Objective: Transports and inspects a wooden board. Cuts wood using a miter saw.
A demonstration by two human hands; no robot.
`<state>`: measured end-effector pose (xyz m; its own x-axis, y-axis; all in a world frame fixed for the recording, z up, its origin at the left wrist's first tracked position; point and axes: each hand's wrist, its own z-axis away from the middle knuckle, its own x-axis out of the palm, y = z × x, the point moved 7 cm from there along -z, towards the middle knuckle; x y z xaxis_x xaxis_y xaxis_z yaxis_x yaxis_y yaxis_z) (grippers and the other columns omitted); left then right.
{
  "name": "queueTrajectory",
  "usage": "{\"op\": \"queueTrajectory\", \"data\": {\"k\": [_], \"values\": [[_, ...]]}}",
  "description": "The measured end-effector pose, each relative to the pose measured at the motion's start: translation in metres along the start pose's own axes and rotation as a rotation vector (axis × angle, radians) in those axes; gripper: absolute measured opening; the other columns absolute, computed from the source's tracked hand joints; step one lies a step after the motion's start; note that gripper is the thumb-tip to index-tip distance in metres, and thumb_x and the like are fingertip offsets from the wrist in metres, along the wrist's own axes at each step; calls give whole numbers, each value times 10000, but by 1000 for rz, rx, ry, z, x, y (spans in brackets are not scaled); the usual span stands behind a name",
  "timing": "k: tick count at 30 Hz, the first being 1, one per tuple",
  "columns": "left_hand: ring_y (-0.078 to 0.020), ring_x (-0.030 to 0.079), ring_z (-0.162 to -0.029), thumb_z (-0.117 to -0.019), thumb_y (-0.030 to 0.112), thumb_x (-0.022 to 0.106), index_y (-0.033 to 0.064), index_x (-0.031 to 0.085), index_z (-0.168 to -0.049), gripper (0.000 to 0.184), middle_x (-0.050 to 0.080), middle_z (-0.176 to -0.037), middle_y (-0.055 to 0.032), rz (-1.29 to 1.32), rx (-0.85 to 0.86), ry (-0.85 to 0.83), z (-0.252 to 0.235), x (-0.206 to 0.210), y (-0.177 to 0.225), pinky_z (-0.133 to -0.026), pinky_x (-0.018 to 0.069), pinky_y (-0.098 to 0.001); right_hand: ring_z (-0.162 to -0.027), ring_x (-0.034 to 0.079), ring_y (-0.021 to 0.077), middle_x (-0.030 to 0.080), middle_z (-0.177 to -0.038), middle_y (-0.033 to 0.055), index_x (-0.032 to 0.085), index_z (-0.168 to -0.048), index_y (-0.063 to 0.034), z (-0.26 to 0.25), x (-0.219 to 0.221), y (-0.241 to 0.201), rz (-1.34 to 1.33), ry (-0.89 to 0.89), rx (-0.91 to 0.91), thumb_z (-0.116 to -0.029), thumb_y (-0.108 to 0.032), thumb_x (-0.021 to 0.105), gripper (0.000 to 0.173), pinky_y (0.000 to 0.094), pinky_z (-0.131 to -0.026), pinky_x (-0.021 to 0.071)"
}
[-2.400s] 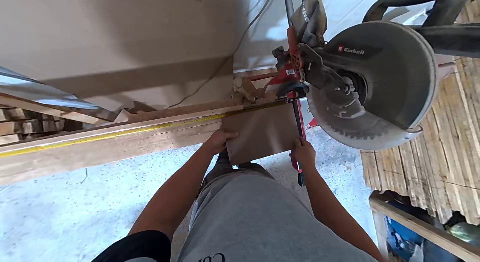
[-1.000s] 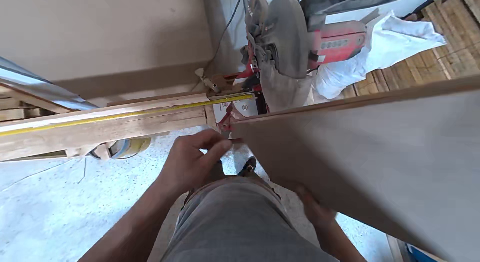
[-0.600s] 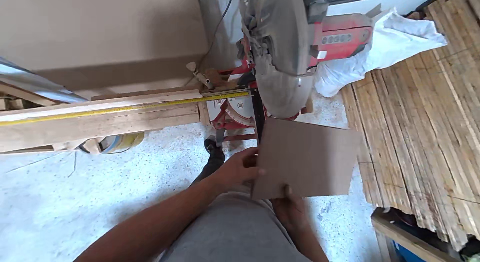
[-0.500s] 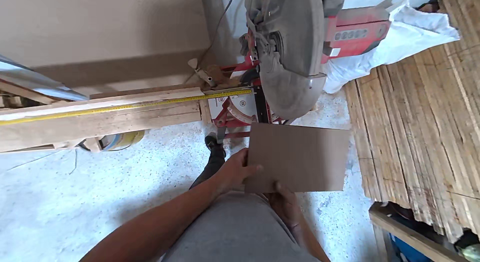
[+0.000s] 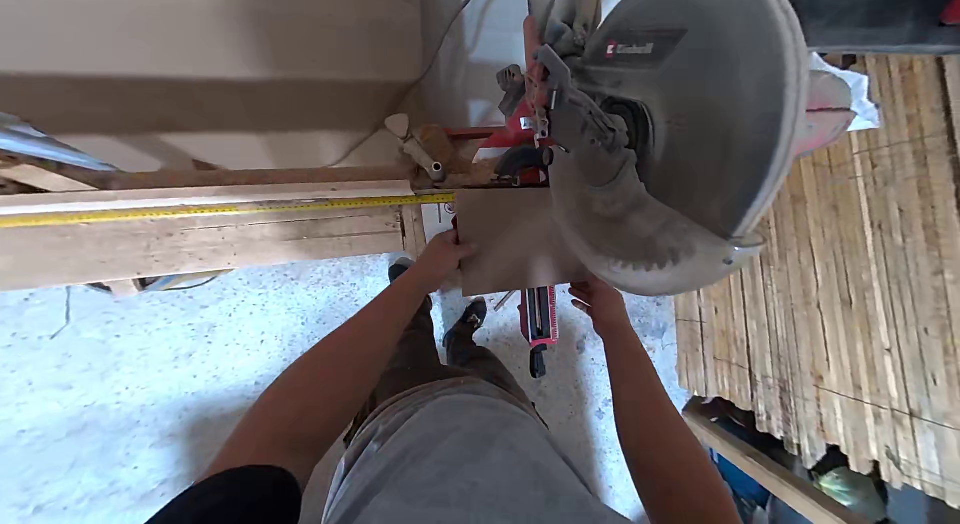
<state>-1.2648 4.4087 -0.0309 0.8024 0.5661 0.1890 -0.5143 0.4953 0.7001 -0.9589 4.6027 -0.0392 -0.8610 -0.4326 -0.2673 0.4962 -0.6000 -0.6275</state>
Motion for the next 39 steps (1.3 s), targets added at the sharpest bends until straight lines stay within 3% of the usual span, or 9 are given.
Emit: {"op": "queueTrajectory", "data": {"k": [4,8,18,29,39], "values": [[-325,626,-1232,-1059,225,576,42,449,-1488,484,611,-1361,-213,-55,-37,50,-8,6,-10,-1032,520,-553,-878,700,206,709,-1018,118,609,-1233,-30,10,43,-5,-49,-25,29,-1053,-522,502,535,393,-788,599],[-370,596,-1268,-1084,309,521,4,438,-1475,503,603,-1350,-255,-201,-26,98,-12,5,-3,-1079,463,-592,-851,664,185,683,-1012,110,585,-1235,-31,12,52,-9,-24,-15,41,-1075,-513,447,525,367,-754,566],[-394,609,-1237,-1104,402,439,-53,409,-1453,574,606,-1306,-283,-549,-115,-6,-13,3,10,-1064,465,-592,-1073,663,196,675,-1210,89,527,-1362,-74,4,48,8,-262,-180,44,-1091,-464,424,486,394,-920,551],[-396,615,-1225,-1100,412,448,-63,406,-1448,590,607,-1294,-291,-556,-93,4,-11,4,11,-1056,471,-594,-1213,615,212,628,-1337,97,479,-1437,-86,5,51,8,-217,-184,10,-1094,-495,392,541,423,-1016,517],[-419,607,-1236,-1084,446,479,-68,435,-1434,623,610,-1295,-299,-523,-90,42,-11,1,5,-1062,460,-620,-1177,634,200,651,-1302,86,485,-1437,-90,6,53,9,-193,-220,-41,-1078,-532,405,575,415,-1001,529]]}}
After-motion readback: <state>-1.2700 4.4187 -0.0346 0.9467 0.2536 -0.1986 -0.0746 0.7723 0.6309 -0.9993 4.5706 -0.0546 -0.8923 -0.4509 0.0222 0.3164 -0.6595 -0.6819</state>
